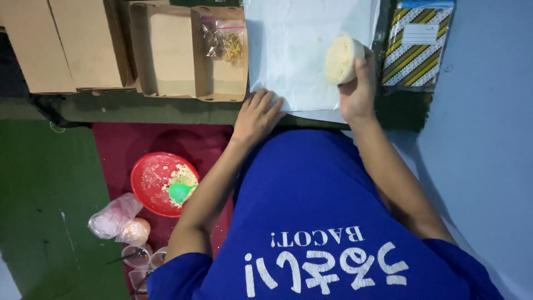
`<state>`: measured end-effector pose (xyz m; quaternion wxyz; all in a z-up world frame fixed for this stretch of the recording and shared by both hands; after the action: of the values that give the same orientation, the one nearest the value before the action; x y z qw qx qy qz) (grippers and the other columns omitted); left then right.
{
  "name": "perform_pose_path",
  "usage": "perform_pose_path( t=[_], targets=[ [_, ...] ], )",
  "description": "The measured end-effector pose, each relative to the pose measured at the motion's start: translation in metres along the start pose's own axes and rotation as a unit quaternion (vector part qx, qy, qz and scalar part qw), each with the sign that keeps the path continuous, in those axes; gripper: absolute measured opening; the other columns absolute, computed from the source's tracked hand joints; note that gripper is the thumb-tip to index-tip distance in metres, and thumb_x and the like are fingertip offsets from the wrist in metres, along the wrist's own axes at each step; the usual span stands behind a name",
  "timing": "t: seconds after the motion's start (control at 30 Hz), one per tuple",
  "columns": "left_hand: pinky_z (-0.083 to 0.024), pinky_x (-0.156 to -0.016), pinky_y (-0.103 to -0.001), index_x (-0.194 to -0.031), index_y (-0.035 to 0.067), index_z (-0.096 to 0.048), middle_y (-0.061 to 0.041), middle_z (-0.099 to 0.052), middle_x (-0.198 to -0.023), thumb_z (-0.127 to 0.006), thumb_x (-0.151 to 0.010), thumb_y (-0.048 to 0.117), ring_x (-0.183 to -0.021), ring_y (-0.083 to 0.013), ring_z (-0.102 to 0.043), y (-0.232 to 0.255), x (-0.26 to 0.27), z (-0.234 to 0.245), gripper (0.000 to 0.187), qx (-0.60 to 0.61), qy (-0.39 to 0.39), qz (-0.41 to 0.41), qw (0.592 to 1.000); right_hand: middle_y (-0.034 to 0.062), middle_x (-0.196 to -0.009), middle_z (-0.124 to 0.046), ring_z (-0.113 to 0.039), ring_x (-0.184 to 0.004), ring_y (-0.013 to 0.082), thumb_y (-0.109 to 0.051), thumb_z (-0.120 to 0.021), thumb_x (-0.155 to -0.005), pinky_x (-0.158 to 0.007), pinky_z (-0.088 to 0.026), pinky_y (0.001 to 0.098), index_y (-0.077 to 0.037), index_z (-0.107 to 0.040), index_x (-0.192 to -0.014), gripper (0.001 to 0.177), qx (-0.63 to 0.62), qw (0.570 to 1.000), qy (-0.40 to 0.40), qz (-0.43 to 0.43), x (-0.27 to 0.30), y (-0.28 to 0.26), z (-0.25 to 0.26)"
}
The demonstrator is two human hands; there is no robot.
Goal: The person wraps a ball of rice in paper, places it into a cardboard box, and then mixes food ingredients in a red bowl using a spoon.
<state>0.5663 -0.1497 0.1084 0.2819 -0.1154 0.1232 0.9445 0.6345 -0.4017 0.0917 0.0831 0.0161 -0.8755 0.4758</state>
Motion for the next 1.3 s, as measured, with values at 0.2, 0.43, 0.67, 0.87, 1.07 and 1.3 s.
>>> perform_pose_path(
  t=[0.2,0.43,0.67,0.87,1.07,1.3],
  targets=[
    [-0.055,-0.093,-0.048,-0.114,0.012,-0.064,-0.013,-0.060,-0.118,-0.065,-0.104,0.022,-0.116,-0.0328,-0.059,-0.008,0.005,0.000,0.014,0.053,0.020,-0.050,0.997,0.0123,-0.143,-0.053,-0.059,-0.122,0.0311,-0.036,-0.075,-0.098,-0.084,-0.053,0.0358,-0.011,-0.049,-0.146,0.060,0.514,0.831,-0.029,0.210,0.000,-0.037,-0.047],
    [-0.054,-0.091,-0.045,-0.108,0.011,-0.067,-0.012,-0.064,-0.112,-0.071,-0.103,0.032,-0.108,-0.0302,-0.062,-0.008,0.002,0.010,0.022,0.068,0.038,-0.058,0.995,0.0152,-0.139,-0.051,-0.048,-0.109,0.0380,-0.041,-0.097,-0.091,-0.096,-0.049,0.0510,-0.009,-0.056,-0.143,0.073,0.668,0.647,-0.139,0.340,-0.024,0.011,-0.048],
    [-0.054,-0.083,-0.044,-0.113,0.001,-0.064,-0.017,-0.066,-0.104,-0.078,-0.099,0.027,-0.096,-0.0346,-0.064,-0.010,-0.034,0.013,0.032,0.181,0.091,-0.010,0.979,0.0204,-0.163,-0.037,-0.037,-0.150,0.0390,-0.055,-0.054,-0.107,-0.121,-0.039,0.0569,-0.008,-0.028,-0.162,0.077,0.610,0.757,-0.133,0.196,-0.024,-0.004,-0.023],
    [-0.039,-0.124,-0.051,-0.154,0.000,-0.032,-0.025,-0.045,-0.154,-0.083,-0.093,0.047,-0.147,-0.0416,-0.043,-0.019,-0.073,-0.028,0.093,0.275,-0.004,0.134,0.952,0.0194,-0.168,-0.031,-0.031,-0.157,0.0371,-0.056,-0.035,-0.114,-0.129,-0.033,0.0524,-0.004,-0.025,-0.164,0.073,0.599,0.743,-0.188,0.232,-0.031,-0.009,-0.019],
    [-0.035,-0.122,-0.054,-0.153,0.006,-0.042,-0.022,-0.053,-0.148,-0.090,-0.081,0.048,-0.143,-0.0407,-0.048,-0.030,-0.089,-0.050,0.096,0.260,0.019,0.099,0.960,0.0180,-0.170,-0.023,-0.027,-0.156,0.0379,-0.059,-0.057,-0.103,-0.125,-0.026,0.0562,-0.002,-0.029,-0.163,0.087,0.719,0.617,-0.222,0.231,-0.023,0.019,-0.017],
    [-0.033,-0.122,-0.054,-0.152,0.006,-0.047,-0.022,-0.058,-0.142,-0.093,-0.067,0.049,-0.138,-0.0385,-0.052,-0.029,-0.101,-0.047,0.106,0.238,0.026,0.107,0.965,0.0131,-0.170,-0.029,-0.031,-0.153,0.0380,-0.067,-0.054,-0.097,-0.116,-0.030,0.0664,-0.007,-0.040,-0.160,0.087,0.744,0.587,-0.161,0.277,-0.015,0.011,-0.033]
  ],
)
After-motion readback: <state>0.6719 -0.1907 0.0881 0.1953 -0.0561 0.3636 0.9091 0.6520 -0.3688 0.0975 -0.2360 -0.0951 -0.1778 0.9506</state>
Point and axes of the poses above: each hand's wrist, its own x-axis away from the middle knuckle, its own z-axis out of the back of the hand, y = z × x, the point moved 3 cm from there along -x, towards the middle knuckle
